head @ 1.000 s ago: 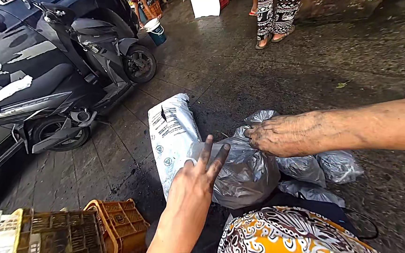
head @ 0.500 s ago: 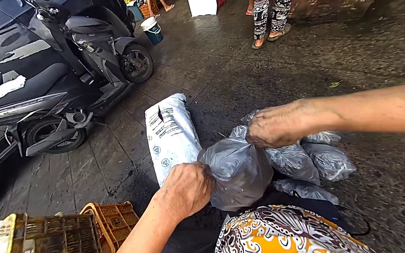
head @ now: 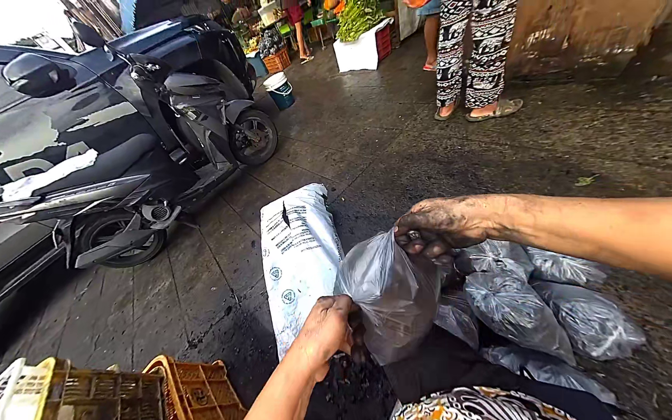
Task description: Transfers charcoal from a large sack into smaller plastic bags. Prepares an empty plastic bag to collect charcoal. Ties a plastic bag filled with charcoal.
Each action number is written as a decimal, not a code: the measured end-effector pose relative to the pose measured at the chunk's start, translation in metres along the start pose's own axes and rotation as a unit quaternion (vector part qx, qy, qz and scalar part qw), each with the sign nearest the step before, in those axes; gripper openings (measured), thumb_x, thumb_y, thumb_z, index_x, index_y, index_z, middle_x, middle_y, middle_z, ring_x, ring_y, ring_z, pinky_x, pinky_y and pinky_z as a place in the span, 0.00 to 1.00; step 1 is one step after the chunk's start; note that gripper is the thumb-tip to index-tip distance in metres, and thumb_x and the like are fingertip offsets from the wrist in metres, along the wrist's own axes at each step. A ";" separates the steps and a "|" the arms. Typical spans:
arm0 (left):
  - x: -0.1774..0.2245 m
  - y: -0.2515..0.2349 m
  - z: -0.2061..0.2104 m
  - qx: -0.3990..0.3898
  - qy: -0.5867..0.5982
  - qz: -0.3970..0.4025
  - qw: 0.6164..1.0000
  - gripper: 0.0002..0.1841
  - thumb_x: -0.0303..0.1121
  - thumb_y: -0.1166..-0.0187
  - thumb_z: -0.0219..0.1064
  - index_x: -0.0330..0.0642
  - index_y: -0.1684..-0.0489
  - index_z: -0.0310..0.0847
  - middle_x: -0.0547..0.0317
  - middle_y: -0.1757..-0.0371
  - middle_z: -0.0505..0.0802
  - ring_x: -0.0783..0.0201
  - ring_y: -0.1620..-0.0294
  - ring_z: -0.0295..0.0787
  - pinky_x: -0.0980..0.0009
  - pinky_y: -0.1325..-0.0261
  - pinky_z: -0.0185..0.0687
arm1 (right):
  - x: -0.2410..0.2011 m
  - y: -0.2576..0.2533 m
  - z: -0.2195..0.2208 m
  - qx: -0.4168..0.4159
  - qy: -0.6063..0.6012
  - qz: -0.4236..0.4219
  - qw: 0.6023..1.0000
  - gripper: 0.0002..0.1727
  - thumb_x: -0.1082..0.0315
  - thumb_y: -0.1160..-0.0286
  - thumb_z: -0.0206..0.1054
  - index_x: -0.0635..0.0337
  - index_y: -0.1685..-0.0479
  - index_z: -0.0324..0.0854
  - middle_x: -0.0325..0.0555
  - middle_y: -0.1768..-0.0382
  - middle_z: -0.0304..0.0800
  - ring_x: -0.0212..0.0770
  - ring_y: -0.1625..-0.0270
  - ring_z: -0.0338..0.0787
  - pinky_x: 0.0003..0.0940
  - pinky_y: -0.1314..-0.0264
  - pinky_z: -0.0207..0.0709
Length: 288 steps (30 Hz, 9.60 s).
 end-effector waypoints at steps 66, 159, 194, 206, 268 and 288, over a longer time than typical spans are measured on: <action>0.025 0.027 0.067 0.355 -0.289 0.502 0.734 0.17 0.42 0.18 0.62 0.41 0.71 0.92 0.37 0.43 0.94 0.40 0.32 0.87 0.52 0.26 0.76 | -0.033 0.014 0.073 -0.022 0.690 -0.212 0.691 0.16 0.71 0.11 0.53 0.74 0.38 0.79 0.68 0.45 0.83 0.66 0.49 0.88 0.58 0.46 0.78; 0.034 0.027 0.022 0.282 -0.351 0.403 0.797 0.11 0.39 0.34 0.75 0.46 0.60 0.97 0.41 0.28 0.87 0.39 0.21 0.75 0.42 0.23 0.64 | 0.024 -0.008 0.034 0.023 0.091 -0.277 0.956 0.11 0.71 0.23 0.64 0.62 0.64 0.94 0.43 0.26 0.81 0.16 0.37 0.81 0.14 0.36 0.73; 0.049 0.012 0.008 0.122 -0.238 0.356 0.895 0.03 0.27 0.34 0.69 0.41 0.68 0.81 0.75 0.74 0.88 0.86 0.76 0.85 0.86 0.71 0.84 | -0.045 0.013 0.071 -0.024 0.558 -0.343 0.755 0.05 0.73 0.23 0.70 0.67 0.59 0.87 0.48 0.74 0.85 0.43 0.67 0.85 0.40 0.60 0.76; 0.050 0.022 0.021 0.192 -0.361 0.447 0.795 0.11 0.30 0.24 0.66 0.33 0.58 0.93 0.52 0.59 0.93 0.76 0.52 0.87 0.87 0.42 0.77 | -0.038 0.005 0.064 -0.053 0.546 -0.323 0.771 0.07 0.73 0.21 0.67 0.65 0.56 0.91 0.51 0.63 0.88 0.44 0.59 0.86 0.38 0.54 0.76; 0.028 0.002 0.019 0.090 0.057 0.342 0.934 0.05 0.23 0.21 0.60 0.38 0.62 0.83 0.75 0.76 0.86 0.84 0.75 0.82 0.84 0.70 0.80 | -0.014 0.003 0.042 -0.068 0.307 -0.349 0.883 0.12 0.65 0.20 0.66 0.63 0.59 0.93 0.36 0.65 0.90 0.15 0.61 0.82 0.12 0.57 0.72; 0.046 -0.008 0.020 0.111 -0.182 0.418 0.883 0.10 0.32 0.24 0.71 0.32 0.58 0.90 0.54 0.56 0.93 0.77 0.56 0.88 0.83 0.50 0.83 | -0.003 0.008 0.029 0.044 0.243 -0.446 0.860 0.13 0.66 0.20 0.63 0.69 0.62 0.87 0.37 0.64 0.84 0.12 0.58 0.79 0.05 0.54 0.69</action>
Point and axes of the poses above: each hand's wrist, its own y-axis away from the middle knuckle, its own z-axis out of the palm, x = y × z, the point moved 8 cm from there along -y, towards the middle knuckle
